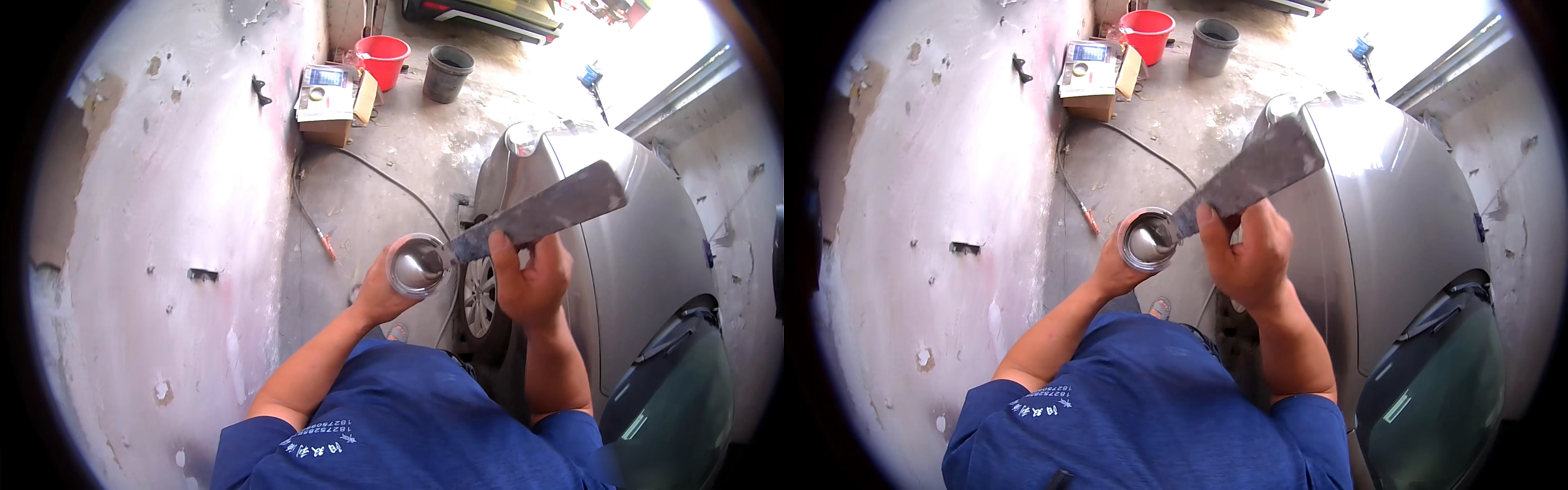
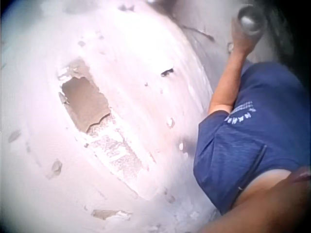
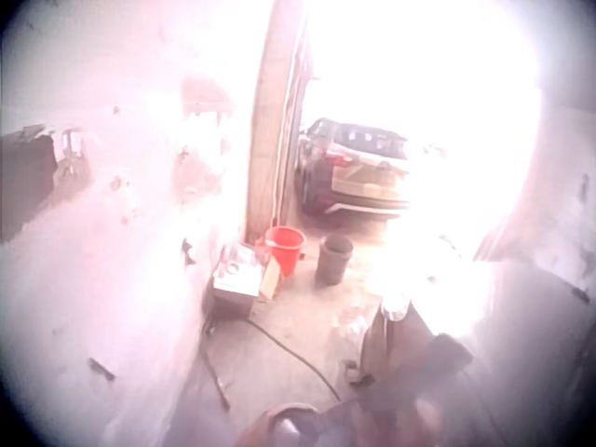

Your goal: The person applies grey body filler to the front bumper and hood of a silver car using a metal spreader. They repeatedly scoop filler from a container and spread it onto the vehicle's surface, occasionally wiping the area with a purple cloth. The person also pours a liquid from a white bottle into the filler container during the process.

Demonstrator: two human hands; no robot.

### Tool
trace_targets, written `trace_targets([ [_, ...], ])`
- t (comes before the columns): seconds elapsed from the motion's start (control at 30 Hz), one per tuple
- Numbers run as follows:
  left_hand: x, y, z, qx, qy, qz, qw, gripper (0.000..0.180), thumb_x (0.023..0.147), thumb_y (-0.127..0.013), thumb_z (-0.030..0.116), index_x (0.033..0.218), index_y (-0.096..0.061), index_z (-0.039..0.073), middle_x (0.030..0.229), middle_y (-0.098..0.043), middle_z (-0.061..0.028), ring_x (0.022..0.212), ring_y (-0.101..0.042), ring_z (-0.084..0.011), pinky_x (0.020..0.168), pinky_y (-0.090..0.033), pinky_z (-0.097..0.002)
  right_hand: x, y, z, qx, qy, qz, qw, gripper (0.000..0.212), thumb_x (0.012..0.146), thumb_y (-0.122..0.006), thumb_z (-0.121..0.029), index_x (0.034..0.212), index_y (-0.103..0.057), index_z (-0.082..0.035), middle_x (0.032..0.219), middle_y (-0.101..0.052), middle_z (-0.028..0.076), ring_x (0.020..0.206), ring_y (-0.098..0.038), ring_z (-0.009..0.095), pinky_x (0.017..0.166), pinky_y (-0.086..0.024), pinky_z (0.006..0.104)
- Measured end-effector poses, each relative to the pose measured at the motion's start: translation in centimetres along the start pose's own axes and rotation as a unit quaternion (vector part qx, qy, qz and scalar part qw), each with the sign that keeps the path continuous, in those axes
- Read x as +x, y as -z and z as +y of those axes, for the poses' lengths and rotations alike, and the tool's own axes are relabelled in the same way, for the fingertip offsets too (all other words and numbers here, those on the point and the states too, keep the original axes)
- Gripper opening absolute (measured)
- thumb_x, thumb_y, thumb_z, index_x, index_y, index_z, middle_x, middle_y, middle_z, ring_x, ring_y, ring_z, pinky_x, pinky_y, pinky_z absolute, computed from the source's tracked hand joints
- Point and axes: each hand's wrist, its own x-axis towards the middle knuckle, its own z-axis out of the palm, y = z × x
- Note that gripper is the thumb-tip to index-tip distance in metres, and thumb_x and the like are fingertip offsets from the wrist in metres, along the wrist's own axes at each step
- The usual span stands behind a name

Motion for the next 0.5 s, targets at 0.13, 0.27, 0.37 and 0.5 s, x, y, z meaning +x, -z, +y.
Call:
trace_targets([
  [0.13,6.6,-0.4,-3.9,-0.004,-0.013,-0.004,1.000,0.079,0.067,-0.084,0.020,0.134,-0.045,0.008,0.127,-0.055,-0.0146,0.116,-0.055,-0.0312,0.097,-0.045,-0.0400,3.2,-3.0,5.0,0.008,-0.028,0.031,0.999,0.014,0.082,-0.070,-0.002,0.087,-0.058,0.002,0.070,-0.062,0.010,0.054,-0.059,0.018,0.052,-0.046,0.0275],
  [0.27,14.1,0.3,-7.9,-0.012,-0.002,-0.030,0.999,0.079,0.067,-0.084,0.020,0.134,-0.044,0.008,0.126,-0.055,-0.0148,0.117,-0.054,-0.0316,0.098,-0.045,-0.0403,10.3,-5.5,8.2,0.027,-0.038,0.070,0.996,0.015,0.081,-0.072,-0.005,0.089,-0.061,0.001,0.072,-0.062,0.010,0.056,-0.060,0.019,0.054,-0.047,0.0287],
  [0.37,20.5,1.6,-10.4,-0.037,-0.030,-0.051,0.998,0.079,0.067,-0.084,0.019,0.134,-0.043,0.007,0.125,-0.055,-0.0147,0.116,-0.054,-0.0322,0.098,-0.045,-0.0402,13.7,-8.2,10.6,-0.100,0.014,-0.031,0.994,0.012,0.082,-0.071,-0.006,0.088,-0.062,0.000,0.075,-0.064,0.012,0.058,-0.062,0.020,0.055,-0.048,0.0307],
  [0.5,27.3,3.6,-12.3,-0.035,-0.032,-0.070,0.996,0.078,0.066,-0.085,0.020,0.133,-0.045,0.008,0.127,-0.055,-0.0137,0.117,-0.055,-0.0304,0.099,-0.045,-0.0390,18.2,-9.6,16.2,-0.033,-0.076,0.045,0.996,0.011,0.085,-0.069,-0.005,0.090,-0.062,0.002,0.079,-0.066,0.013,0.064,-0.064,0.019,0.060,-0.049,0.0293],
])
